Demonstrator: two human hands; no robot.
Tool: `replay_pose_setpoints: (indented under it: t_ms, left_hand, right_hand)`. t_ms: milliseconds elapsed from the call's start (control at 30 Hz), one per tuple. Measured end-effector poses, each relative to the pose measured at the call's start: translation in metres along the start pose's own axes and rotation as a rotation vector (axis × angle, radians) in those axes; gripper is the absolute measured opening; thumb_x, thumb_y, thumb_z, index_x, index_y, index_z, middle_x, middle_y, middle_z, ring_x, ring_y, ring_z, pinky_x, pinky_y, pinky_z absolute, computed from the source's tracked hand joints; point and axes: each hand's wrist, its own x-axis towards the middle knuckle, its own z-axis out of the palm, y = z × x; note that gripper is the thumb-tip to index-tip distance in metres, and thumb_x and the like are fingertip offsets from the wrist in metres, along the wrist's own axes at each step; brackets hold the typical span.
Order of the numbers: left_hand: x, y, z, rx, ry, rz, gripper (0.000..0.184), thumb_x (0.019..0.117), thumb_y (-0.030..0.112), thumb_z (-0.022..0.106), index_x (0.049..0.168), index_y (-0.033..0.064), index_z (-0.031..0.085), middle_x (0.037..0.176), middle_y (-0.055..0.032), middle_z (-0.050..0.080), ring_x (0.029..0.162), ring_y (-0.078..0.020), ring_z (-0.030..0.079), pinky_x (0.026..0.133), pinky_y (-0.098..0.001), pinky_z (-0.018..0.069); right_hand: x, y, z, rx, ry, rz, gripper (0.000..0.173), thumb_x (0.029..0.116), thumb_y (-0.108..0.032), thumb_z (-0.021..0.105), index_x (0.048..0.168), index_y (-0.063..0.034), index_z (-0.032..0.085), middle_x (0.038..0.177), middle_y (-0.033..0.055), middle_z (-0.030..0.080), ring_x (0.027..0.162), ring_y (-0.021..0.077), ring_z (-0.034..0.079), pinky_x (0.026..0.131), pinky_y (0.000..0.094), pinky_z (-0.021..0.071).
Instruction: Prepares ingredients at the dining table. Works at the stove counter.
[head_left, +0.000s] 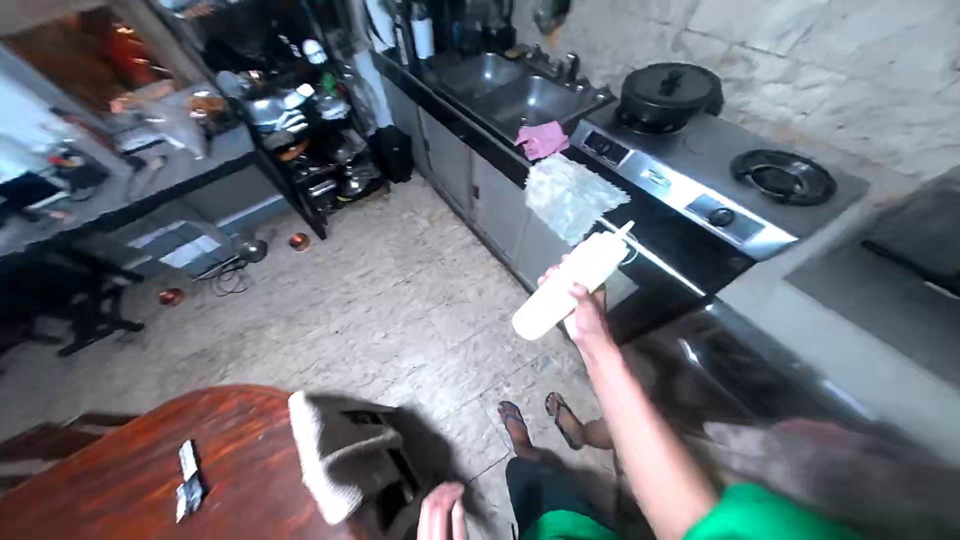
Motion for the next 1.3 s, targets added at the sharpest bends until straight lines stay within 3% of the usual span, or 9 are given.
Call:
replay_pose_setpoints:
  t_ms: [100,167,300,467,633,767,900,1167,1300]
  left_hand:
    - [-0.012,0.028,-0.06,-0.023,0.227,0.24,0.024,0.0992,0.006,0.058,0.117,0.0024,0.073,0.124,-0.0118,0.069,0.122,-0.0197,0.064,0.106,-0.0333,0.0536]
    - [-0.035,0.041,-0.104,-0.022,0.363,0.326,0.024,0.0997,0.009,0.061,0.12,0.0045,0.073,0.128,-0.0109,0.068,0.122,-0.0201,0.063,0.105,-0.0328,0.0546]
    - [-0.114,0.051,-0.177,-0.037,0.539,0.332,0.034,0.1053,0.028,0.058,0.128,0.0047,0.069,0.136,-0.0118,0.064,0.128,-0.0188,0.06,0.109,-0.0327,0.0512]
    - [-0.231,0.02,-0.22,0.003,0.737,0.104,0.015,0.0972,0.017,0.07,0.108,0.0097,0.079,0.108,-0.0027,0.075,0.105,-0.0134,0.069,0.095,-0.0301,0.0581]
    - [-0.32,-0.007,-0.229,0.112,0.87,-0.127,0.006,0.0904,0.013,0.075,0.093,0.0083,0.079,0.096,0.0001,0.075,0.095,-0.0078,0.07,0.089,-0.0243,0.0586]
    - [-0.357,-0.01,-0.231,0.268,0.975,-0.243,0.007,0.0902,0.01,0.074,0.089,0.0056,0.079,0.092,-0.0028,0.076,0.095,-0.0093,0.07,0.089,-0.0241,0.0576]
    - [-0.371,-0.003,-0.243,0.383,0.874,-0.094,0.012,0.0924,0.003,0.067,0.091,0.0077,0.079,0.096,-0.0038,0.077,0.1,-0.0118,0.071,0.095,-0.0245,0.0564]
    - [-0.367,-0.018,-0.187,0.473,0.689,0.019,0.018,0.096,0.006,0.066,0.109,0.0115,0.077,0.109,-0.0068,0.074,0.102,-0.0193,0.07,0.091,-0.0335,0.059]
    - [-0.373,-0.041,-0.161,0.453,0.661,-0.032,0.019,0.0952,0.002,0.065,0.109,0.009,0.076,0.113,-0.009,0.073,0.108,-0.0215,0.069,0.096,-0.0343,0.0574]
  right_hand:
    - [-0.13,-0.015,0.07,-0.14,-0.236,0.127,0.106,0.0653,-0.041,0.094,0.141,0.0075,0.037,0.122,0.0168,0.066,0.109,0.0254,0.069,0.094,0.0438,0.0601]
    - [-0.228,-0.044,0.115,-0.405,-0.413,0.272,0.092,0.0647,-0.037,0.091,0.134,0.0059,0.048,0.114,0.0051,0.067,0.103,0.0058,0.066,0.088,0.0254,0.0574]
    - [-0.381,-0.081,0.184,-0.454,-0.979,0.111,0.074,0.0727,-0.039,0.091,0.128,-0.001,0.061,0.114,-0.0034,0.073,0.105,-0.0038,0.066,0.096,0.0216,0.0559]
    - [-0.507,-0.025,0.207,-0.273,-1.469,0.161,0.086,0.0616,-0.03,0.096,0.134,-0.0033,0.058,0.121,0.0055,0.071,0.112,0.0086,0.067,0.1,0.0308,0.0571]
    - [-0.575,-0.003,0.211,-0.26,-1.752,0.266,0.078,0.0645,-0.023,0.094,0.132,-0.0044,0.059,0.118,0.0112,0.071,0.109,0.0172,0.068,0.098,0.0386,0.0569]
    - [-0.605,0.006,0.216,-0.283,-1.904,0.287,0.074,0.0694,-0.025,0.092,0.133,-0.0057,0.059,0.119,0.0127,0.07,0.11,0.0205,0.068,0.099,0.0422,0.0557]
    - [-0.621,0.012,0.214,-0.303,-1.98,0.279,0.075,0.0709,-0.026,0.092,0.135,-0.0072,0.058,0.119,0.0126,0.069,0.11,0.0217,0.068,0.098,0.0439,0.0558]
    - [-0.648,0.019,0.207,-0.551,-1.569,0.34,0.052,0.0883,-0.022,0.072,0.131,0.0065,0.061,0.112,0.0137,0.074,0.104,0.0126,0.07,0.097,0.0323,0.0566]
    - [-0.654,0.019,0.216,-0.569,-1.544,0.319,0.051,0.0902,-0.022,0.072,0.13,0.0076,0.061,0.113,0.0117,0.074,0.105,0.0089,0.07,0.098,0.0275,0.0553]
